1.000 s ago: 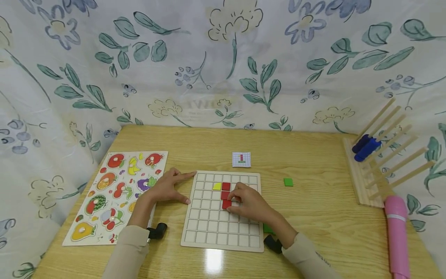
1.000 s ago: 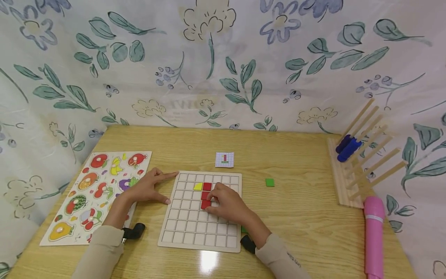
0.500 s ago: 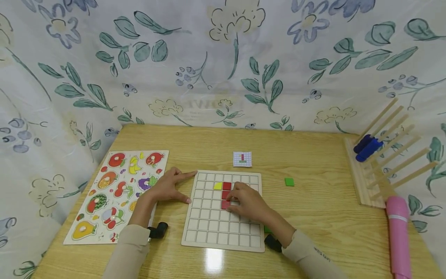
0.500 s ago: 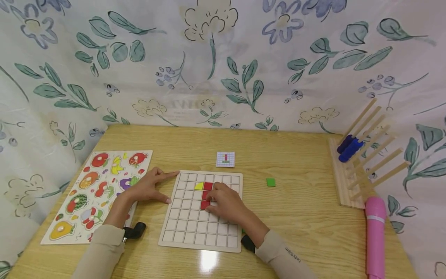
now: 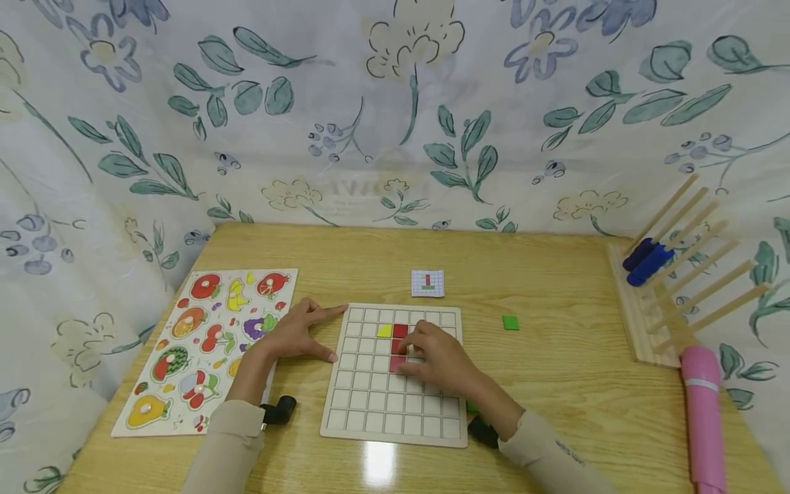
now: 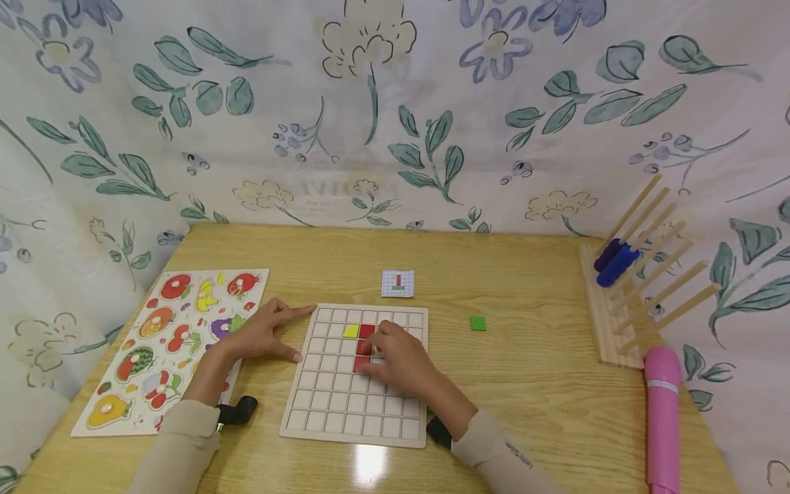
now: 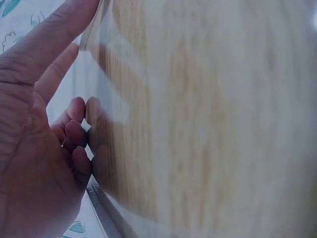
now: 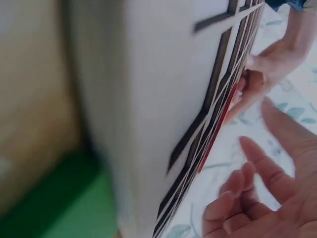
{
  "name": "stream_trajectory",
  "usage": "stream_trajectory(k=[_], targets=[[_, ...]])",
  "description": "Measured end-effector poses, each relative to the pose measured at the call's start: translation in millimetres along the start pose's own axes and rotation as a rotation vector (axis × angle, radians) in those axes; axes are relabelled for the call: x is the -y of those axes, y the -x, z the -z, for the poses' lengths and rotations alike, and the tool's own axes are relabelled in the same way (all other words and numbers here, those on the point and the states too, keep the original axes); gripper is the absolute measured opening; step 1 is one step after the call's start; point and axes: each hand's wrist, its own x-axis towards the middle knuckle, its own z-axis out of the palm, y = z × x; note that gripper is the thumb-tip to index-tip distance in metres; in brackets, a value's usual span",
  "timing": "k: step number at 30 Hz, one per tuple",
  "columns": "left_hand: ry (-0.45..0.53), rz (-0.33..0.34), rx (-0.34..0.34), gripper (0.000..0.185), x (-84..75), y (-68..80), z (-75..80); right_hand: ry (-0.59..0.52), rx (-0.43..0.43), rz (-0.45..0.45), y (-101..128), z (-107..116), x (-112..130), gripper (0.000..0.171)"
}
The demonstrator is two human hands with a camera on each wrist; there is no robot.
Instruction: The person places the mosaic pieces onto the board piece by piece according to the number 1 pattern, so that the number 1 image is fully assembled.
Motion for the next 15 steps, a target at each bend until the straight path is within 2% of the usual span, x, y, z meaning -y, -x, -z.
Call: stream_trajectory(k=[5, 8, 12, 15], targets=[[-0.002, -0.004, 0.003, 0.095, -1.1, 0.8, -0.1, -0.151, -0.041, -0.053, 6, 14, -2, 0.033], [-0.004, -0.007, 0.0, 0.096, -1.5, 0.4, 0.5, -0.179, -0.074, -0.065, 10, 25, -10, 0.038], [-0.01, -0.014, -0.002, 0.096, -0.4, -0.4, 0.4, -0.231, -0.106, -0.089, 17, 41, -32, 0.041], [-0.013, -0.017, -0.001, 0.095, 0.4, -0.2, -0.2, -0.31, -0.1, -0.129, 24, 52, -51, 0.041]])
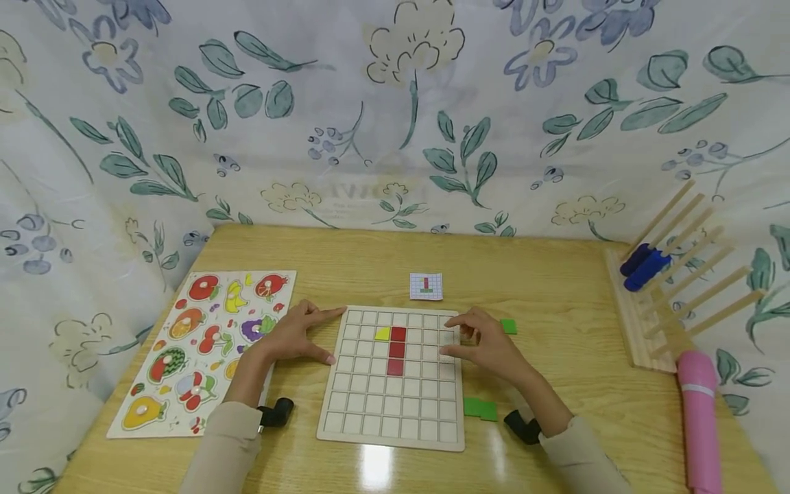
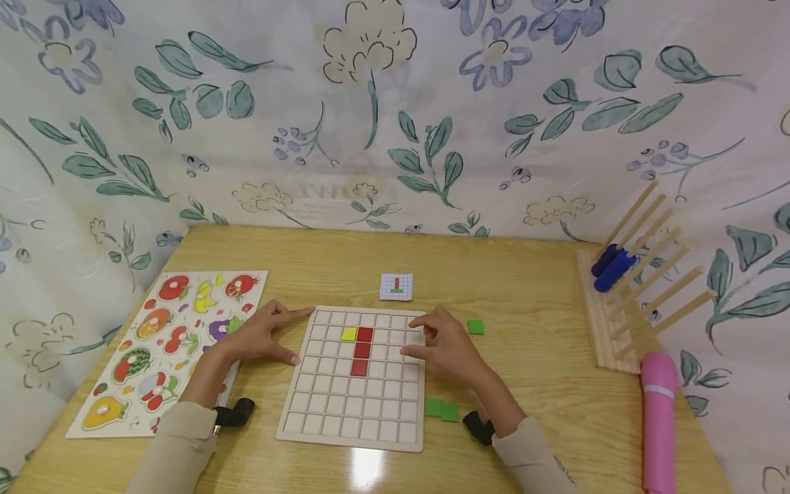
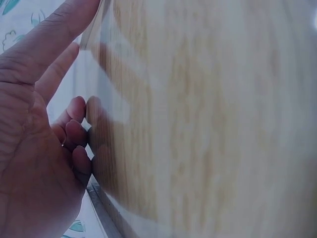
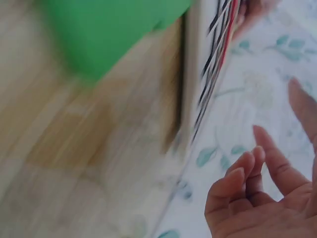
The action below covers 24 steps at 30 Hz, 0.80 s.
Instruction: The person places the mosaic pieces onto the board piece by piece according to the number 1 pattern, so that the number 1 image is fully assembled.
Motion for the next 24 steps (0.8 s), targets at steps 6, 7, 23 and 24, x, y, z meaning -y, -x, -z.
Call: stream_trajectory(k=[6, 7, 23, 24], targets=[[-0.001, 0.007, 0.002, 0.095, 0.0, 0.3, -0.2, -0.084, -0.015, -0.057, 9, 25, -22, 0.043], [-0.001, 0.008, 0.002, 0.095, 0.1, 0.2, -0.2, -0.087, -0.027, -0.063, 10, 28, -25, 0.043], [0.003, 0.007, -0.001, 0.095, 3.1, 0.2, -1.9, -0.135, -0.059, -0.18, 21, 67, -62, 0.047], [0.002, 0.006, -0.002, 0.095, 3.5, 0.2, -2.0, -0.129, -0.057, -0.185, 21, 69, -64, 0.047]])
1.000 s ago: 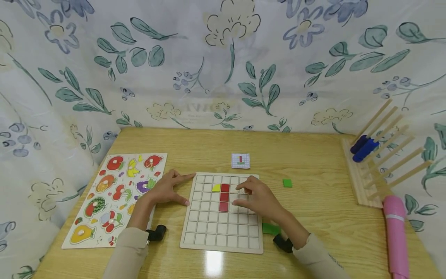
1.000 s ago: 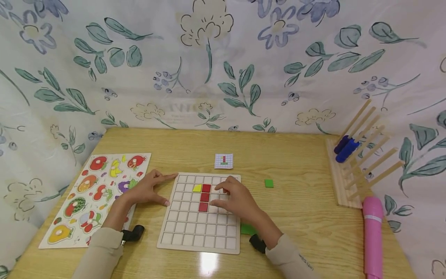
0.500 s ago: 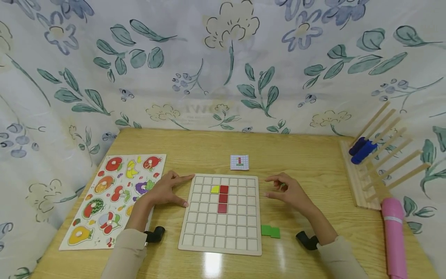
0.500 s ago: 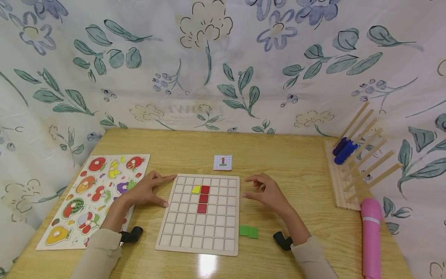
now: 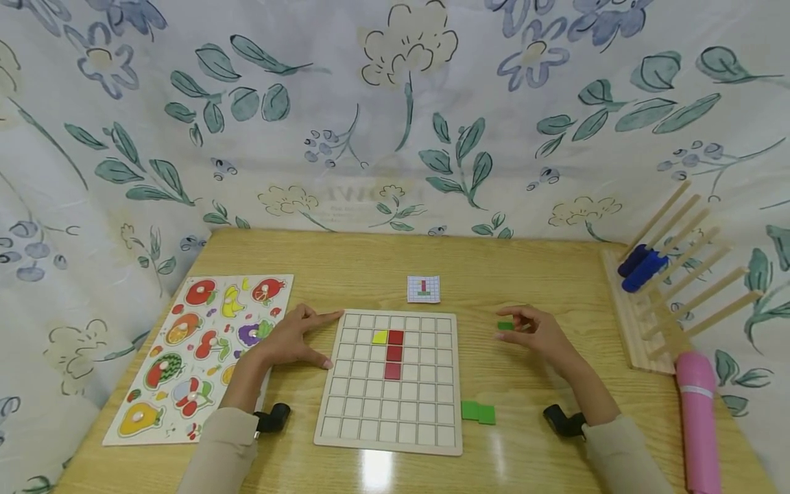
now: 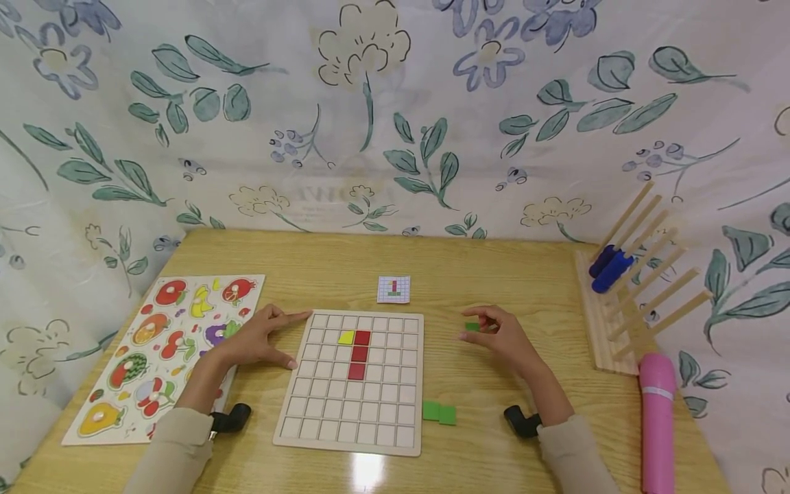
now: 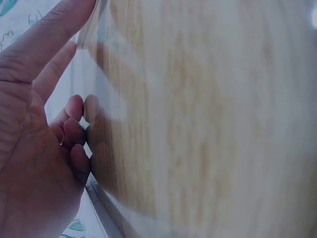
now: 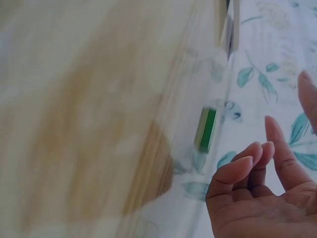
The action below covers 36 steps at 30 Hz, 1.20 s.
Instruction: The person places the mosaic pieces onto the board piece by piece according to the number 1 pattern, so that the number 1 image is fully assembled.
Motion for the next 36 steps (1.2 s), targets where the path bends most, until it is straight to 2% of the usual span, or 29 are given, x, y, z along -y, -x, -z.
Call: stream_trajectory(k=[7, 13, 17, 32, 36], targets=[[-0.001, -0.008, -0.008, 0.095, 0.8, 0.2, -1.0, 0.041, 0.023, -0.005, -3, 12, -12, 0.045], [0.007, -0.006, -0.007, 0.095, 0.5, 0.1, -1.1, 0.028, 0.031, 0.008, -5, 14, -17, 0.043], [0.003, -0.004, -0.009, 0.096, 1.2, 0.2, -1.3, 0.057, 0.03, 0.024, -6, 13, -20, 0.042], [0.0, -0.015, -0.01, 0.096, 3.1, -0.5, -1.4, 0.292, -0.031, 0.094, -7, 8, -18, 0.026], [-0.001, -0.012, -0.007, 0.095, 4.5, 0.0, -2.4, 0.32, -0.048, 0.115, -6, 5, -18, 0.024]])
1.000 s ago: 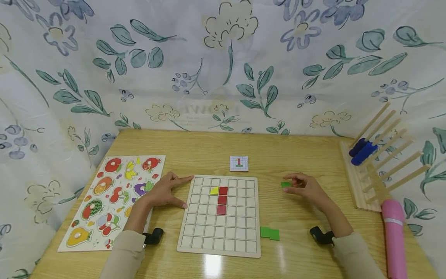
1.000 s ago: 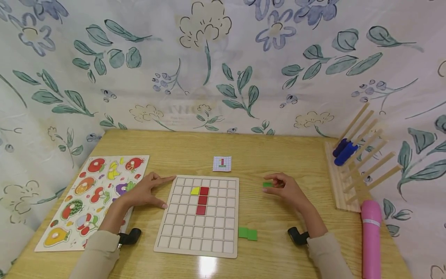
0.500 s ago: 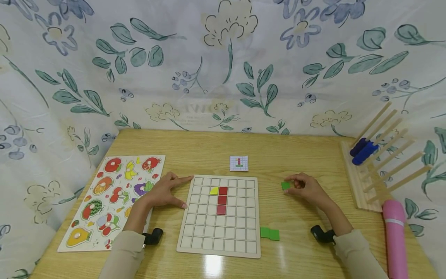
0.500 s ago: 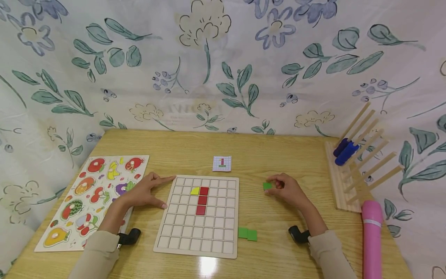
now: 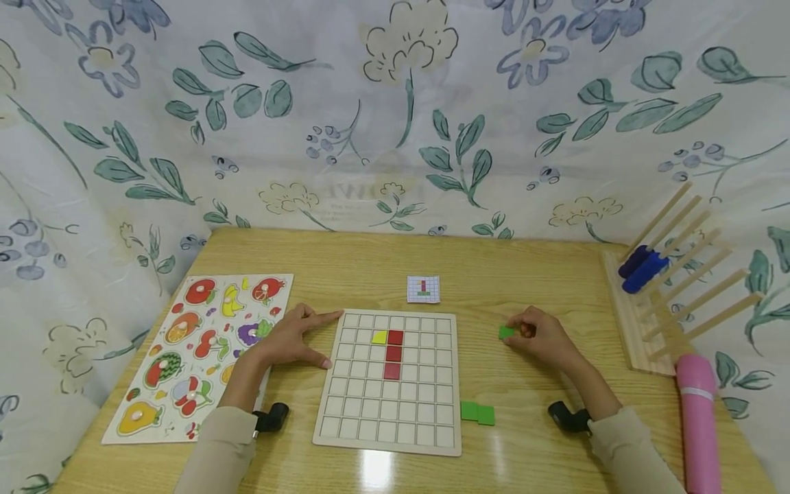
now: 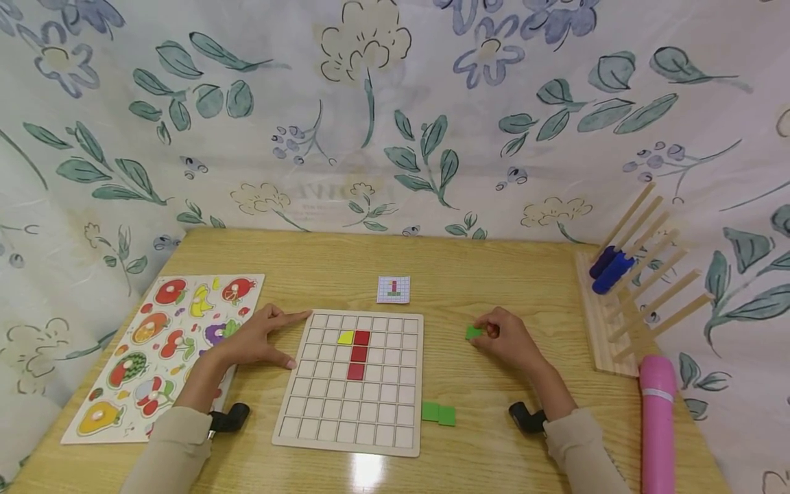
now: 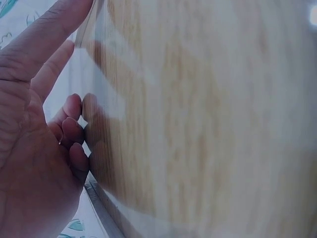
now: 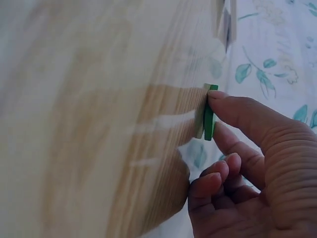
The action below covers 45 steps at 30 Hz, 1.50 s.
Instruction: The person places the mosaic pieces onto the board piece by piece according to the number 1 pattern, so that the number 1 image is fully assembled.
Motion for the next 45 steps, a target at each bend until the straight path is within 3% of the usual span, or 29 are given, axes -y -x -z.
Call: stream_trajectory(k=[8, 20, 45], targets=[[-0.001, 0.006, -0.003, 0.096, -1.2, 1.0, -0.1, -0.035, -0.033, -0.025, 5, -4, 8, 0.022], [-0.004, 0.004, -0.008, 0.096, 0.1, 1.0, 0.3, -0.11, -0.05, 0.025, 11, -12, 27, 0.023], [-0.002, 0.001, -0.003, 0.097, -0.5, -1.6, 0.6, -0.218, 0.052, 0.134, 20, -42, 72, 0.023]])
